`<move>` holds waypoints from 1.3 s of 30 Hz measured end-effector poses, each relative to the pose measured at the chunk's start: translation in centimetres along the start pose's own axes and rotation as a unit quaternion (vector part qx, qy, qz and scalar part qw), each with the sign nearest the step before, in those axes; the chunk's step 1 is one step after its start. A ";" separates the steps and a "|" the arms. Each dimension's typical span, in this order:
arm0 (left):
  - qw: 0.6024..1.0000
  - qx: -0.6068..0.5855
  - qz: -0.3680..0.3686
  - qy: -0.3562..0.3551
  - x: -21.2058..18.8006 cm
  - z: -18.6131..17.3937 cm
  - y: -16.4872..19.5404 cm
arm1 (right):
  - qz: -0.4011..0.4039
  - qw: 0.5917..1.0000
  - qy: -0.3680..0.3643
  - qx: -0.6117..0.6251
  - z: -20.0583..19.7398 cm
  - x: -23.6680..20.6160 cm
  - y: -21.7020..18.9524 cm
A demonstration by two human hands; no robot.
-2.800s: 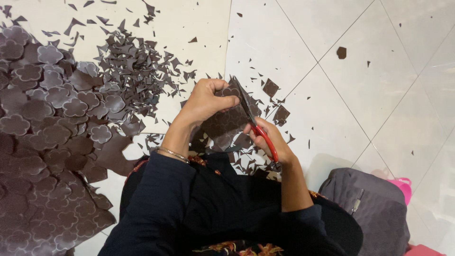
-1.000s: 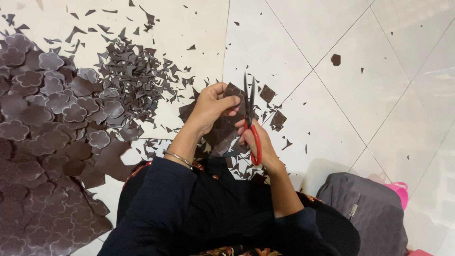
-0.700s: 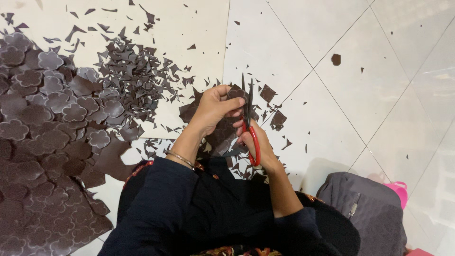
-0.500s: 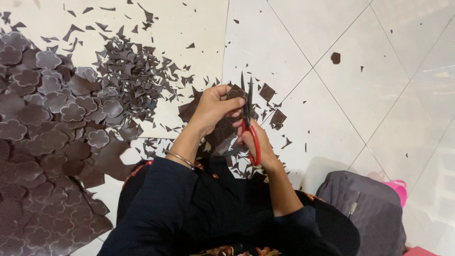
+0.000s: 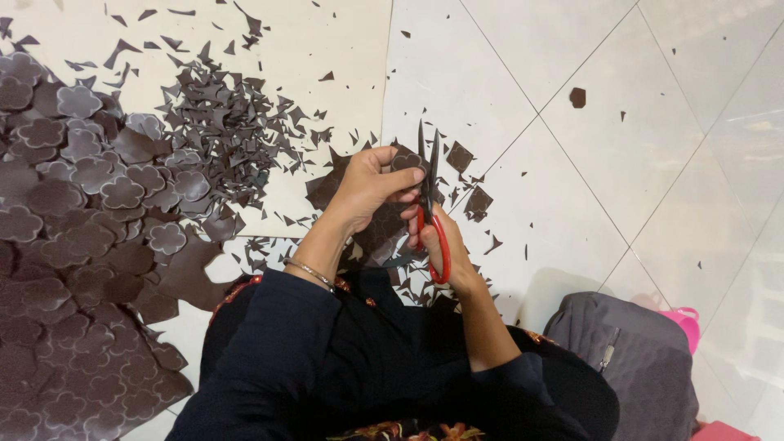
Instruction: The person sits on a tiled floor and uses red-handled scissors to cut flower-shaped pieces from a dark brown patterned sheet. Cut shapes and trimmings accumulate on the floor as the person repeatedly cuts, rotates, and repositions the sheet.
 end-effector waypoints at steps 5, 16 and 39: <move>1.000 0.004 0.012 -0.010 0.0 0.0 0.2 | 0.002 1.000 -0.005 -0.011 0.0 -0.1 -0.5; 0.999 0.016 0.029 -0.024 0.0 -0.2 0.3 | 0.008 1.000 0.004 -0.021 -0.1 -0.1 -0.7; 0.999 0.025 0.016 -0.028 -0.2 -0.1 0.3 | 0.003 0.999 -0.033 -0.006 -0.8 -0.5 -0.5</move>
Point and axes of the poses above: each hand's wrist, its own x-axis towards the middle knuckle, its own z-axis out of the palm, y = z × x, the point moved 2 cm from there along x, towards the middle knuckle, and after that the axes turned 3 degrees about y, right-handed, at the moved point
